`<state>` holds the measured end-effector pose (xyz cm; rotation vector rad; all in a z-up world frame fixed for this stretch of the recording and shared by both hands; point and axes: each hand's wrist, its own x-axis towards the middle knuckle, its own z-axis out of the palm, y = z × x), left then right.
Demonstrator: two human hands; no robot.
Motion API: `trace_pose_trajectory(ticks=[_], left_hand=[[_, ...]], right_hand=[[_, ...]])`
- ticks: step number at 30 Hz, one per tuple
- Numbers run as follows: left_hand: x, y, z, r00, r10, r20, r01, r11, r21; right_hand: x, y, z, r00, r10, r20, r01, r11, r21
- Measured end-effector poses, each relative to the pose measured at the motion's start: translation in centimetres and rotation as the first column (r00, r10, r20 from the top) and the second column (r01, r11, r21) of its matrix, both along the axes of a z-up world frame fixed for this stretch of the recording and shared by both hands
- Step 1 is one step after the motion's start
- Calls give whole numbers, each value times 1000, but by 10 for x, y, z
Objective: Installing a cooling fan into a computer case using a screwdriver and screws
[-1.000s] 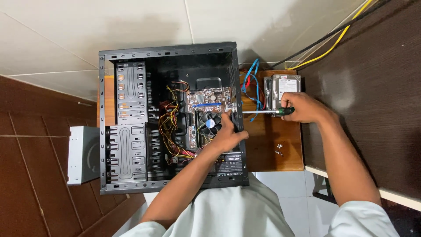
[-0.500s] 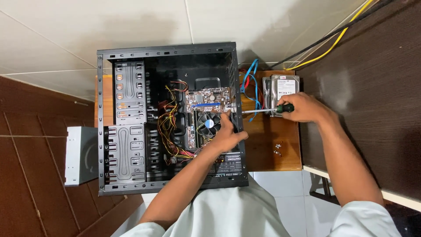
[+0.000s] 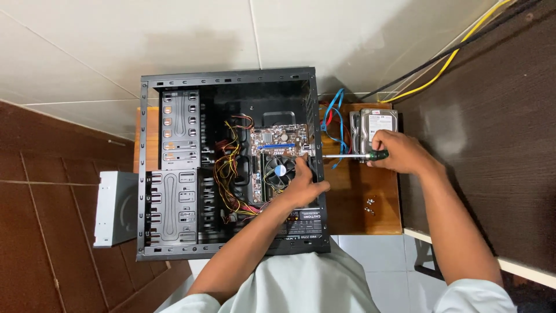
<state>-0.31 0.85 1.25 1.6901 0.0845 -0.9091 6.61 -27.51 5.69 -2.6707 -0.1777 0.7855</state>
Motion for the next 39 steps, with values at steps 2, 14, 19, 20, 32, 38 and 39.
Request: trace_pose_trajectory(ticks=[2, 14, 19, 20, 32, 38, 39], left_hand=[[2, -2, -5, 999, -39, 1, 39, 999, 29], [-3, -5, -32, 999, -30, 20, 30, 999, -23], [-1, 0, -5, 999, -32, 20, 32, 999, -15], [1, 0, -8, 999, -32, 30, 32, 999, -15], [3, -2, -14, 999, -32, 37, 33, 999, -23], [2, 1, -11, 999, -38, 31, 38, 999, -5], [3, 2, -10, 999, -36, 30, 37, 999, -5]], right_hand=[[0, -7, -14, 1000, -27, -12, 27, 999, 47], [-2, 0, 5, 982, -32, -186, 41, 998, 45], [-4, -10, -12, 994, -49, -96, 49, 999, -3], [-1, -13, -19, 998, -43, -55, 43, 999, -4], [7, -8, -4, 998, -8, -70, 9, 1000, 22], [3, -8, -13, 984, -67, -164, 84, 991, 104], [3, -6, -14, 984, -65, -164, 83, 991, 103]])
